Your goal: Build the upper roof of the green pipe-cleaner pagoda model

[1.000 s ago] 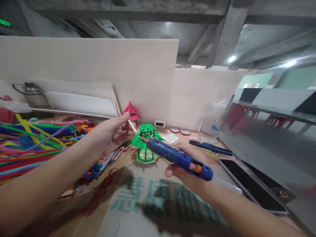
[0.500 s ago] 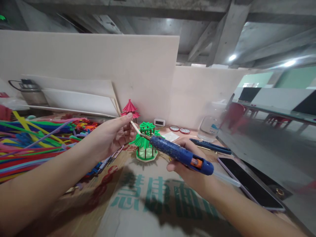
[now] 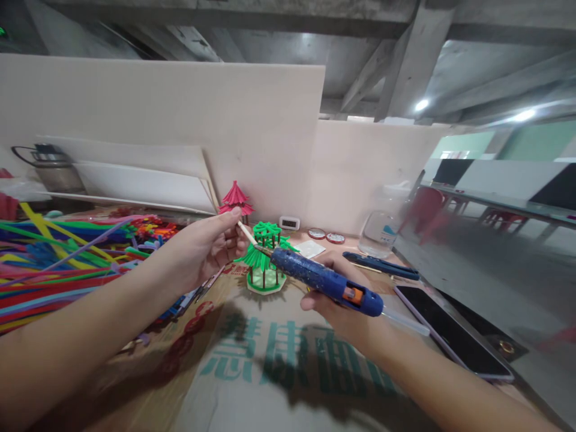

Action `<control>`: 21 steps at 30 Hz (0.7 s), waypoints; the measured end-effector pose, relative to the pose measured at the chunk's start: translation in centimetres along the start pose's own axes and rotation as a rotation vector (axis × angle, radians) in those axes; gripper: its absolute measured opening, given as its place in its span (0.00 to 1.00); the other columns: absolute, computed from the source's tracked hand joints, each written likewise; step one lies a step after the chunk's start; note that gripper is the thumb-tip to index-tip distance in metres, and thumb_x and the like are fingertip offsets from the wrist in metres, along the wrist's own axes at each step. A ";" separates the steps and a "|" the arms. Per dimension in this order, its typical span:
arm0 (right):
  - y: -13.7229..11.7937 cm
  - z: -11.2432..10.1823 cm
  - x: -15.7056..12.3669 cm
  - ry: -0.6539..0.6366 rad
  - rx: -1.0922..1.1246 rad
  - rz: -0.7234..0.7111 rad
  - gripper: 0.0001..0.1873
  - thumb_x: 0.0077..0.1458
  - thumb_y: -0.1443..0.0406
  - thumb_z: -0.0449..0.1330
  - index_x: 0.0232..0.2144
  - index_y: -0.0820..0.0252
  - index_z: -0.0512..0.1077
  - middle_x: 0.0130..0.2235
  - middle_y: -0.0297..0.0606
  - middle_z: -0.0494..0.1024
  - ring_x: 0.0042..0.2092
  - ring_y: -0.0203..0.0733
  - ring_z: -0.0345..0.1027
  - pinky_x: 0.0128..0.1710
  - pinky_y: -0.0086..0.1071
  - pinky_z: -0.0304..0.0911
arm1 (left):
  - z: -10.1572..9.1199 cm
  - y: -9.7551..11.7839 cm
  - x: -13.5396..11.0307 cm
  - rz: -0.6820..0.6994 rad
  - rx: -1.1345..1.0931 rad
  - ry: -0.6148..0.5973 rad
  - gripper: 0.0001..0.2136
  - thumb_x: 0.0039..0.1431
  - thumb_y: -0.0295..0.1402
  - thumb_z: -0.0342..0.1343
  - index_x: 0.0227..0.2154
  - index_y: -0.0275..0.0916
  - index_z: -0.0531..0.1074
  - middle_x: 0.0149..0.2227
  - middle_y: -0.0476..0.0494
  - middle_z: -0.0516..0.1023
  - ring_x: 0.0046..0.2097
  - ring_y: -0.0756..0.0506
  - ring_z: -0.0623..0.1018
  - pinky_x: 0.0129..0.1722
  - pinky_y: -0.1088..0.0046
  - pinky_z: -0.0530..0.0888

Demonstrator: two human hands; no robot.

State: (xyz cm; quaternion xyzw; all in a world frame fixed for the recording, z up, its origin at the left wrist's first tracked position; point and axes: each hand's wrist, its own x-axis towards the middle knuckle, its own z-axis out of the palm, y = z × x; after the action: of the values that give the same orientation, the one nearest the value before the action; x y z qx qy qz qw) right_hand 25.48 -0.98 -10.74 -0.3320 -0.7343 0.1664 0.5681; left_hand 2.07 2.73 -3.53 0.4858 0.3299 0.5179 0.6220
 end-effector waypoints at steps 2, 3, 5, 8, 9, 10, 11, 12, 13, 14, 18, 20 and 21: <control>-0.2 0.0 0.1 0.003 -0.023 -0.008 0.24 0.48 0.42 0.68 0.30 0.53 0.71 0.25 0.31 0.75 0.25 0.39 0.67 0.26 0.33 0.63 | 0.0 -0.1 0.0 0.000 -0.002 0.002 0.18 0.68 0.36 0.57 0.22 0.33 0.75 0.22 0.47 0.74 0.24 0.54 0.73 0.27 0.82 0.73; -0.4 0.0 0.2 0.004 -0.036 -0.013 0.25 0.48 0.40 0.67 0.30 0.53 0.71 0.25 0.31 0.75 0.25 0.39 0.67 0.25 0.33 0.63 | -0.1 -0.1 0.0 0.002 0.001 -0.001 0.18 0.67 0.37 0.57 0.23 0.33 0.75 0.22 0.47 0.74 0.25 0.54 0.74 0.27 0.82 0.73; -0.7 0.0 0.3 0.011 -0.062 -0.023 0.26 0.47 0.39 0.66 0.28 0.54 0.71 0.24 0.31 0.75 0.24 0.39 0.67 0.24 0.33 0.63 | -0.1 -0.1 0.0 0.010 0.006 -0.008 0.17 0.66 0.37 0.58 0.23 0.33 0.75 0.23 0.47 0.75 0.25 0.54 0.74 0.28 0.82 0.73; -0.8 0.0 0.4 0.014 -0.081 -0.024 0.26 0.47 0.40 0.67 0.27 0.53 0.71 0.23 0.31 0.76 0.24 0.39 0.68 0.25 0.33 0.63 | -0.2 -0.2 0.0 0.013 -0.001 -0.016 0.16 0.66 0.37 0.59 0.23 0.33 0.75 0.23 0.47 0.75 0.25 0.54 0.73 0.28 0.81 0.73; -0.8 0.0 0.4 0.012 -0.085 -0.022 0.26 0.48 0.40 0.67 0.27 0.54 0.71 0.23 0.31 0.76 0.24 0.39 0.68 0.25 0.33 0.63 | -0.2 -0.1 0.0 0.009 -0.004 -0.016 0.16 0.66 0.37 0.59 0.23 0.33 0.75 0.23 0.47 0.75 0.25 0.54 0.74 0.28 0.81 0.73; -0.7 0.0 0.4 0.012 -0.084 -0.023 0.26 0.48 0.39 0.66 0.28 0.54 0.71 0.24 0.31 0.75 0.24 0.39 0.68 0.26 0.33 0.63 | -0.2 -0.1 0.1 0.004 -0.006 -0.014 0.17 0.66 0.37 0.58 0.23 0.33 0.75 0.23 0.47 0.75 0.25 0.54 0.74 0.28 0.82 0.73; -0.6 -0.1 0.4 0.010 -0.083 -0.029 0.27 0.48 0.38 0.65 0.28 0.54 0.71 0.24 0.31 0.75 0.25 0.39 0.68 0.26 0.33 0.63 | -0.1 0.0 0.1 -0.002 -0.007 -0.009 0.17 0.66 0.37 0.58 0.23 0.33 0.75 0.23 0.47 0.74 0.25 0.54 0.74 0.27 0.82 0.73; -0.6 -0.1 0.3 0.012 -0.084 -0.032 0.27 0.48 0.38 0.65 0.28 0.54 0.71 0.24 0.31 0.75 0.25 0.39 0.69 0.27 0.33 0.64 | -0.1 0.0 0.1 -0.007 -0.007 -0.001 0.17 0.67 0.36 0.57 0.23 0.33 0.75 0.23 0.48 0.74 0.25 0.54 0.74 0.27 0.82 0.73; -0.5 -0.1 0.3 0.016 -0.086 -0.040 0.27 0.48 0.38 0.65 0.28 0.54 0.71 0.24 0.31 0.75 0.25 0.39 0.69 0.27 0.33 0.64 | 0.0 0.1 0.1 -0.010 -0.008 0.008 0.18 0.67 0.36 0.57 0.22 0.33 0.74 0.22 0.48 0.74 0.25 0.54 0.74 0.27 0.82 0.73; -0.4 -0.1 0.3 0.015 -0.088 -0.045 0.27 0.49 0.38 0.65 0.28 0.54 0.71 0.24 0.31 0.75 0.25 0.39 0.69 0.27 0.33 0.63 | 0.0 0.1 0.1 -0.013 -0.009 0.015 0.18 0.68 0.36 0.56 0.22 0.33 0.74 0.22 0.48 0.74 0.25 0.54 0.74 0.27 0.82 0.73; -0.3 -0.1 0.3 0.005 -0.084 -0.052 0.27 0.49 0.39 0.64 0.29 0.55 0.71 0.25 0.31 0.75 0.26 0.38 0.68 0.27 0.32 0.63 | 0.0 0.1 0.0 -0.008 -0.007 0.014 0.17 0.67 0.36 0.58 0.23 0.33 0.75 0.22 0.48 0.75 0.24 0.54 0.73 0.27 0.82 0.73; -0.2 0.0 0.2 0.003 -0.064 -0.056 0.26 0.49 0.39 0.64 0.29 0.54 0.71 0.25 0.30 0.75 0.26 0.38 0.68 0.27 0.32 0.63 | 0.0 0.0 0.0 -0.005 -0.004 0.001 0.17 0.67 0.36 0.58 0.23 0.33 0.75 0.22 0.48 0.74 0.24 0.54 0.73 0.27 0.82 0.73; -0.2 0.0 0.2 0.006 -0.056 -0.056 0.26 0.50 0.40 0.65 0.30 0.54 0.71 0.25 0.30 0.75 0.26 0.37 0.67 0.27 0.32 0.63 | 0.0 0.0 0.0 -0.006 -0.006 -0.001 0.17 0.67 0.36 0.58 0.23 0.33 0.75 0.22 0.48 0.74 0.24 0.54 0.73 0.27 0.82 0.73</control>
State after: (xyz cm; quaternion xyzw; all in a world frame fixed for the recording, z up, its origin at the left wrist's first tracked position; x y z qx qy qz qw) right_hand 25.41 -0.96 -10.47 -0.3277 -0.7460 0.1289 0.5652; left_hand 2.07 2.76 -3.53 0.4833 0.3295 0.5169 0.6251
